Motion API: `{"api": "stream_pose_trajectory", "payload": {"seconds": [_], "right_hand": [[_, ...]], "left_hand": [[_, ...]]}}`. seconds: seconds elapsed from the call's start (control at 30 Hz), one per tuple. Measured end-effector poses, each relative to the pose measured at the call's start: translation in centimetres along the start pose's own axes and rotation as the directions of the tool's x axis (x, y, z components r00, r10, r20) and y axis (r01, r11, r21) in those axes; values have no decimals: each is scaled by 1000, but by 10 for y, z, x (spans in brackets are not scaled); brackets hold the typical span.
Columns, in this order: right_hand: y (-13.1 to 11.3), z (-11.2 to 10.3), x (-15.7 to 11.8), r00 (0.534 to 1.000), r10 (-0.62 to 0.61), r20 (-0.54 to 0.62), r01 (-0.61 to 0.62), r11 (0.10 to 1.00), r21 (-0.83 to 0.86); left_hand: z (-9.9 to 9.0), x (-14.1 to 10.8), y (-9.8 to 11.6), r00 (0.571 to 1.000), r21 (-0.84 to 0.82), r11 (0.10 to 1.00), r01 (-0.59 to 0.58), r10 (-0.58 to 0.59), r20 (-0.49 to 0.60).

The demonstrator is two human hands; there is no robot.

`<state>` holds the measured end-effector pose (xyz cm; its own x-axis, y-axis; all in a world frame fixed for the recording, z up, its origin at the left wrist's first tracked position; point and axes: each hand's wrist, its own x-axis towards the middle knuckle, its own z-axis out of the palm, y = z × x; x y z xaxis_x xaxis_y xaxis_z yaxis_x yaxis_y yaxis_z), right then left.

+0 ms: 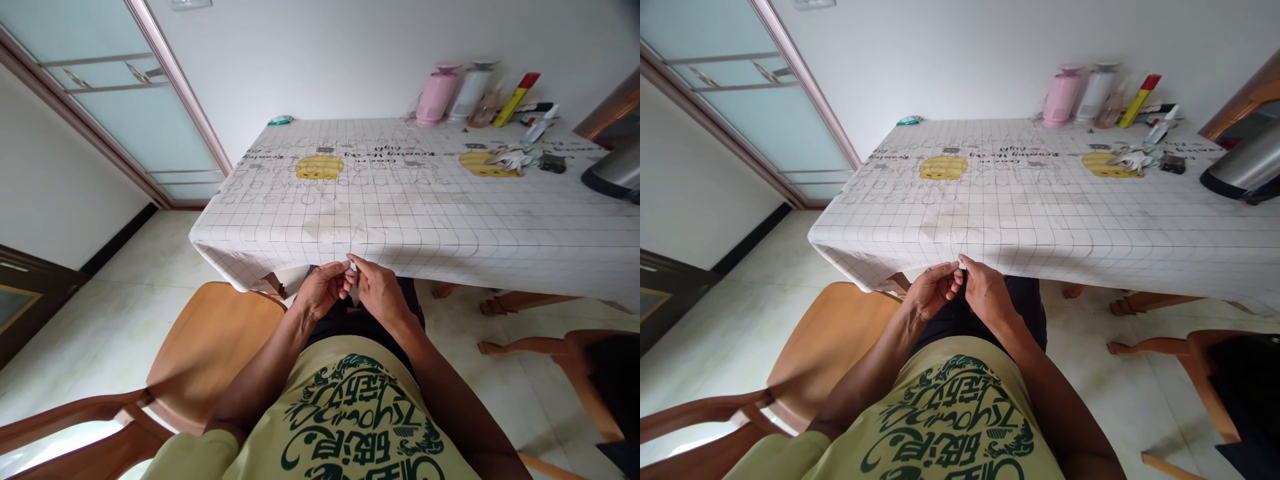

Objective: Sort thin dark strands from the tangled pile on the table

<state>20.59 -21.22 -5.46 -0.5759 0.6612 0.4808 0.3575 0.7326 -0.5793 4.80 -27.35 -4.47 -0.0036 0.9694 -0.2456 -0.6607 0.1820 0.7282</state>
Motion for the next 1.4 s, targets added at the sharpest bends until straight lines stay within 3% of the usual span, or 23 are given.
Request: {"api": "stream_pose_trajectory", "payload": {"seconds": [0.07, 0.17, 0.3, 0.4, 0.5, 0.63, 0.83, 1.1, 1.4], "right_hand": [[0, 0, 0, 1000, -14, -9, 14, 1000, -13], [-2, -2, 1, 996, 53, -78, -53, 999, 2], [-8, -4, -1, 967, 218, -130, -192, 963, 191], [-9, -2, -3, 950, 268, -159, -211, 928, 306], [-7, 2, -4, 948, 251, -193, -188, 937, 294], [-5, 2, -3, 959, 150, -239, -115, 981, 154], [-4, -11, 3, 988, 41, -149, -38, 999, 20], [2, -19, 6, 992, 42, -120, -35, 998, 58], [4, -22, 6, 1000, -6, -28, 7, 999, 49]], "left_hand": [[-1, 0, 0, 1000, -3, 1000, -4, 4, 7], [-2, -1, -1, 994, 14, 994, -104, 104, -21], [-1, -1, -5, 970, 83, 969, -233, 238, -56], [1, 0, -10, 942, 186, 934, -306, 325, -82], [4, 0, -14, 906, 341, 872, -352, 409, -110], [6, -2, -20, 866, 530, 775, -344, 480, -140], [4, -4, -24, 857, 678, 678, -283, 497, -139], [0, -3, -27, 867, 669, 671, -319, 491, -80], [6, -8, -27, 870, 681, 672, -291, 482, -105]]}}
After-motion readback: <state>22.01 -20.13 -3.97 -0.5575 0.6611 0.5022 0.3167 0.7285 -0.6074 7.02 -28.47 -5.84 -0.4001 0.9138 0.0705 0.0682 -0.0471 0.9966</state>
